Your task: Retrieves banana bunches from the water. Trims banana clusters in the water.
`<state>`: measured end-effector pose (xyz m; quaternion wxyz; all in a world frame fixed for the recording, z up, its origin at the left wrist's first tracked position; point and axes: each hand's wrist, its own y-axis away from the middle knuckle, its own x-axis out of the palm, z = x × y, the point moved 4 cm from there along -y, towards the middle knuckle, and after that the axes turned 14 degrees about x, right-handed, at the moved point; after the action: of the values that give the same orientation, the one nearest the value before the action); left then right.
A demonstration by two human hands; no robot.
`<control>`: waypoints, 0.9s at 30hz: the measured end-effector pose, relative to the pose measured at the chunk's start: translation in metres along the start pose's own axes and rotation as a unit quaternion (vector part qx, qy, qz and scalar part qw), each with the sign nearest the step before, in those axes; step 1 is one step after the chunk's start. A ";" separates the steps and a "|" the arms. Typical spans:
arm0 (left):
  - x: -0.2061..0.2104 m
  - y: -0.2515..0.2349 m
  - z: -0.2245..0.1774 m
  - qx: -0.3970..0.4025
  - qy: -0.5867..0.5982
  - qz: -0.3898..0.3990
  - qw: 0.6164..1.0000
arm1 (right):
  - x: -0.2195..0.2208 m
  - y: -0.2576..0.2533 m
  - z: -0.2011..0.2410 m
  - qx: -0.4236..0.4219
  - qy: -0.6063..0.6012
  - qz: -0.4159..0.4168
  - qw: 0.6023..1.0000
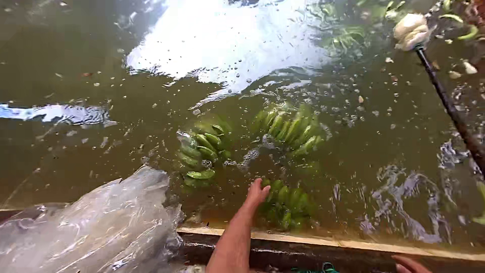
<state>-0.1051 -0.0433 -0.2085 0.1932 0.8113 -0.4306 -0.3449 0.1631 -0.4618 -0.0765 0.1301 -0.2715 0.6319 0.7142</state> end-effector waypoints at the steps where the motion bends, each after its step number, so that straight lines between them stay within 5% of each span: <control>1: 0.010 -0.009 0.008 -0.030 0.035 -0.025 0.999 | 0.000 0.005 0.002 0.008 -0.021 -0.001 1.000; 4: 0.026 -0.026 0.017 -0.090 0.059 -0.048 0.993 | -0.003 0.011 0.021 0.000 -0.070 -0.009 0.998; 12: 0.027 -0.073 -0.023 0.064 -0.046 0.113 0.990 | -0.008 0.008 0.037 -0.031 -0.093 -0.060 0.993; 17: 0.028 -0.062 -0.042 0.106 -0.106 -0.017 0.989 | 0.012 0.016 0.012 -0.077 -0.001 -0.112 0.991; 20: 0.022 -0.030 -0.044 0.187 0.009 -0.105 0.977 | 0.029 0.024 -0.002 -0.079 0.034 -0.106 0.991; 24: 0.012 0.017 -0.057 0.281 0.203 -0.116 0.931 | 0.044 0.031 -0.012 -0.087 0.042 -0.156 0.983; 27: -0.017 0.019 -0.055 0.253 0.022 -0.151 0.955 | 0.042 0.028 -0.016 -0.071 0.059 -0.237 0.967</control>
<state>-0.0825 -0.0388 -0.1527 -0.0638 0.8967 -0.3716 -0.2317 0.1176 -0.4884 -0.0774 0.2385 -0.4633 0.5041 0.6887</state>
